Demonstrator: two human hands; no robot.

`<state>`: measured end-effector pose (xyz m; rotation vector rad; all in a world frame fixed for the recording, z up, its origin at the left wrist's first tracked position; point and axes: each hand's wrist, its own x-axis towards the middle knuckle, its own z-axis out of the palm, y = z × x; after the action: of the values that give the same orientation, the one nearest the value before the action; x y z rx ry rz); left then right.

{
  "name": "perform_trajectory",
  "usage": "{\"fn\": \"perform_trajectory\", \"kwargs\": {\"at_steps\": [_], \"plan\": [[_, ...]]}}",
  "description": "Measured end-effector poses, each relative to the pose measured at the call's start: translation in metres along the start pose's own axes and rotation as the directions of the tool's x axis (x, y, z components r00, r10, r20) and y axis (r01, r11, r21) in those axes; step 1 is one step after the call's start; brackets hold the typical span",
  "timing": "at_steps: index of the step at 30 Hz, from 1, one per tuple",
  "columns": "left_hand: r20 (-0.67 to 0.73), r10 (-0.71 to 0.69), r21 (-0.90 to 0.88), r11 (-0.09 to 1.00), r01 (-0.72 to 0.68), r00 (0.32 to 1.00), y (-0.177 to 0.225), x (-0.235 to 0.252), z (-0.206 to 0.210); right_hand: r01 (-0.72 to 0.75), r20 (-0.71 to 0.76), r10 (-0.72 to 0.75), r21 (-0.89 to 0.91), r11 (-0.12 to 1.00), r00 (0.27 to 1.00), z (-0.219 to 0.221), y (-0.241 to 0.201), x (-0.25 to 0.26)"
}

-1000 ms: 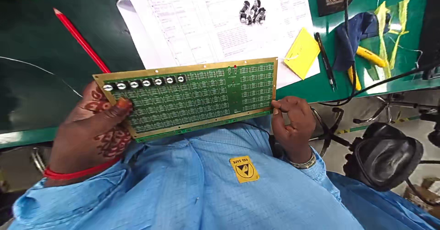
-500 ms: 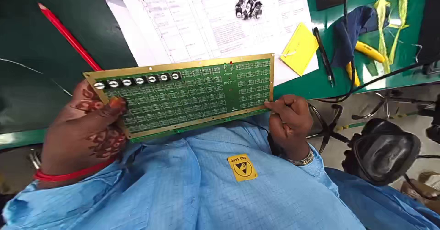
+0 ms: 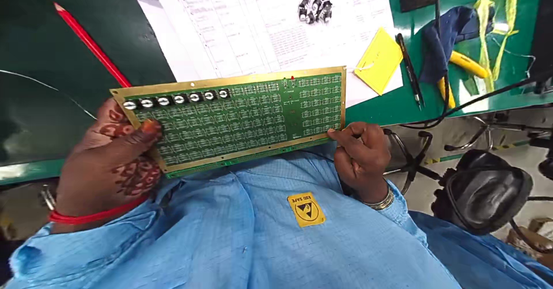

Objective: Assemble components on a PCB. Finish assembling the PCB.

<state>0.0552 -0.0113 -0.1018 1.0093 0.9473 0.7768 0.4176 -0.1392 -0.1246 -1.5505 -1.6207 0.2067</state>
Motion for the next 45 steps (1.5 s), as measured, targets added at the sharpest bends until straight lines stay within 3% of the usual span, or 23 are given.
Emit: {"fn": "perform_trajectory", "kwargs": {"at_steps": [4,11,16,31,34,45], "plan": [[-0.033,-0.014,-0.005,1.000,0.014,0.999,0.010,0.001,0.018,-0.005,0.004,0.005,0.003,1.000,1.000,0.000,-0.001,0.000],[0.040,0.000,-0.053,0.999,0.002,0.999,-0.007,0.000,-0.011,0.006,0.013,-0.006,0.000,1.000,1.000,0.003,-0.003,-0.001],[-0.040,-0.017,0.002,1.000,0.017,0.999,0.007,0.001,0.014,-0.005,0.028,0.004,0.007,1.000,1.000,0.002,-0.005,-0.001],[-0.013,-0.008,0.000,1.000,0.008,1.000,0.008,0.002,0.013,-0.007,0.023,0.007,0.010,1.000,1.000,0.003,-0.004,-0.002],[-0.061,0.007,0.054,0.999,-0.004,0.998,0.020,0.004,0.032,-0.004,0.024,0.004,0.002,1.000,1.000,0.003,-0.005,-0.001],[-0.109,-0.015,0.084,0.996,0.025,0.994,0.026,0.004,0.040,0.015,0.069,-0.014,-0.017,1.000,0.998,0.006,-0.012,0.001]]}}
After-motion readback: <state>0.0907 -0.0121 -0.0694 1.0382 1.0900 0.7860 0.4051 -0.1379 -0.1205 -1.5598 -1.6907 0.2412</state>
